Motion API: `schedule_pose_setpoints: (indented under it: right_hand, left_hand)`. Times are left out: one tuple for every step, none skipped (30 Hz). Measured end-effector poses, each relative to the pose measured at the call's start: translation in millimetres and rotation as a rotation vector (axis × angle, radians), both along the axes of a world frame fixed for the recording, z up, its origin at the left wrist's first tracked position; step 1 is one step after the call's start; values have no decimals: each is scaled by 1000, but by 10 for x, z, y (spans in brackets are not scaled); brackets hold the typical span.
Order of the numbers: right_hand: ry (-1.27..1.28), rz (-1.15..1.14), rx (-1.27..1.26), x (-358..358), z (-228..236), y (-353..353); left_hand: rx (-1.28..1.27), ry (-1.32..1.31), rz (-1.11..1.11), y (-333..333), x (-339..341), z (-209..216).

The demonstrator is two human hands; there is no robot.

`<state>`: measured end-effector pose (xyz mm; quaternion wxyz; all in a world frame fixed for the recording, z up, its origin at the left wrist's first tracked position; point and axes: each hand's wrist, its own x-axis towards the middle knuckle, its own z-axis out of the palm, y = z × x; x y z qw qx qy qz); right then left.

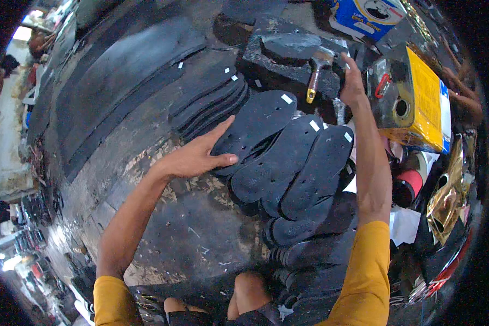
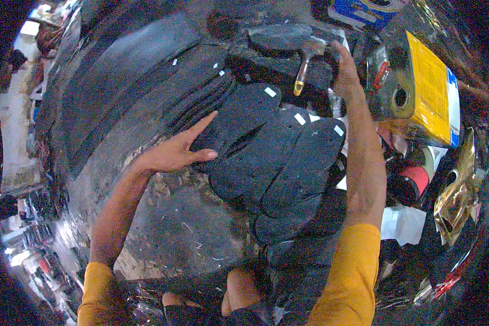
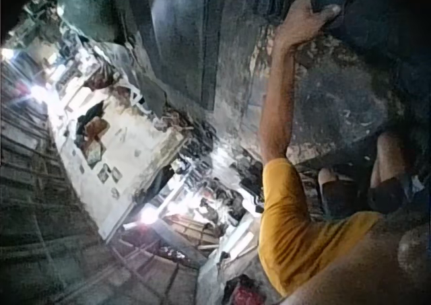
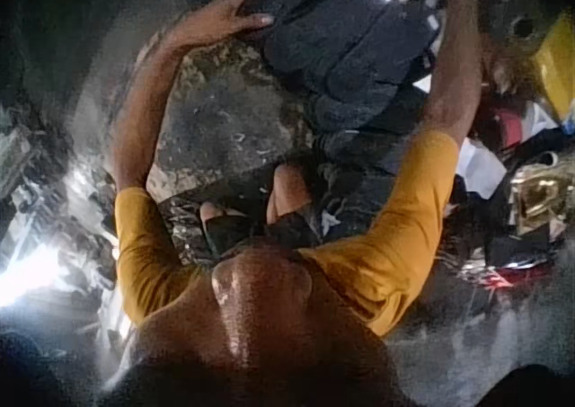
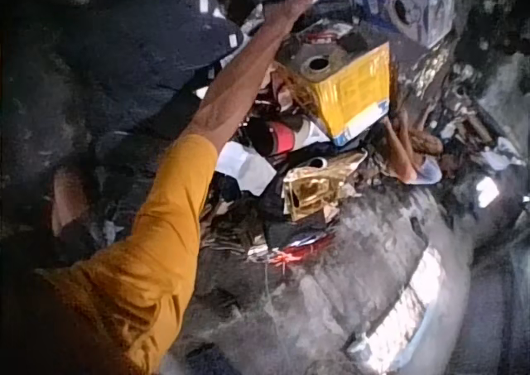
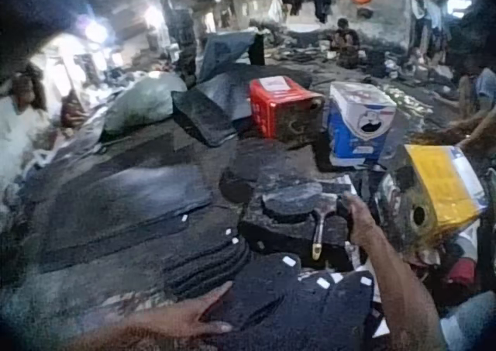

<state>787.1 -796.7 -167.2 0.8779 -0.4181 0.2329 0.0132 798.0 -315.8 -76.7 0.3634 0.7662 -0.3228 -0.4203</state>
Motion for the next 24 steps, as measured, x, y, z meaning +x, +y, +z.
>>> schedule_pose_setpoints:
  right_hand:
    - [56, -27, -75, 6, 20, 43]
    - [111, -51, -153, 3, 63, 100]
    - [166, -77, -231, 17, 100, 141]
    - [164, -32, -240, -45, 36, 28]
    - [188, -26, -250, -47, 33, 21]
    - [197, -7, -261, 1, 71, 74]
    - [205, 16, -274, 68, 116, 125]
    - [229, 33, -281, 70, 115, 110]
    - [195, 25, -278, 110, 137, 145]
    - [171, 15, -274, 113, 142, 200]
    - [153, 5, -265, 96, 135, 255]
    - [152, 15, -241, 117, 159, 282]
    - [173, 8, -246, 77, 105, 260]
    - [188, -3, -250, 45, 67, 202]
    - [202, -11, -254, 6, 22, 157]
    - [130, -9, -290, -23, -28, 136]
    - [138, 1, -287, -7, -50, 123]
    - [149, 6, -288, -3, -66, 88]
    - [161, 16, -290, 15, -48, 92]
    - [180, -3, -284, 20, -43, 109]
    - [200, -23, -278, 16, -46, 132]
    - [215, -47, -270, 25, -26, 160]
    - [195, -36, -276, 26, -1, 181]
    - [175, -25, -283, 24, 24, 199]
  left_hand:
    - [6, 34, 8, -11, -1, 40]
    - [32, -11, -5, -33, 133, 137]
    - [18, -16, 126, -26, 318, 113]
    - [-4, -14, 245, -36, 541, 64]
    - [-17, -19, 380, 7, 778, 35]
    - [-96, -268, 451, 134, 1067, -194]
    - [-171, -521, 520, 298, 1319, -510]
    - [-48, -379, 507, 371, 1485, -731]
    - [73, -241, 492, 436, 1635, -899]
    - [192, -93, 470, 484, 1723, -1046]
    - [214, -55, 437, 537, 1743, -1152]
    - [236, -19, 407, 606, 1757, -1245]
    - [253, 54, 354, 601, 1712, -1275]
    - [270, 121, 294, 511, 1644, -1176]
    - [276, 212, 228, 433, 1615, -1050]
    - [280, 290, 162, 303, 1573, -847]
    - [162, 147, 117, 250, 1480, -752]
    - [40, 7, 65, 181, 1368, -697]
    - [-82, -132, 18, 145, 1279, -676]
    - [-63, -218, -16, 107, 1225, -646]
    - [-43, -303, -51, 70, 1180, -615]
    - [-22, -394, -89, 58, 1170, -596]
    - [-26, -350, -75, 56, 1138, -582]
    - [-29, -306, -60, 57, 1098, -573]
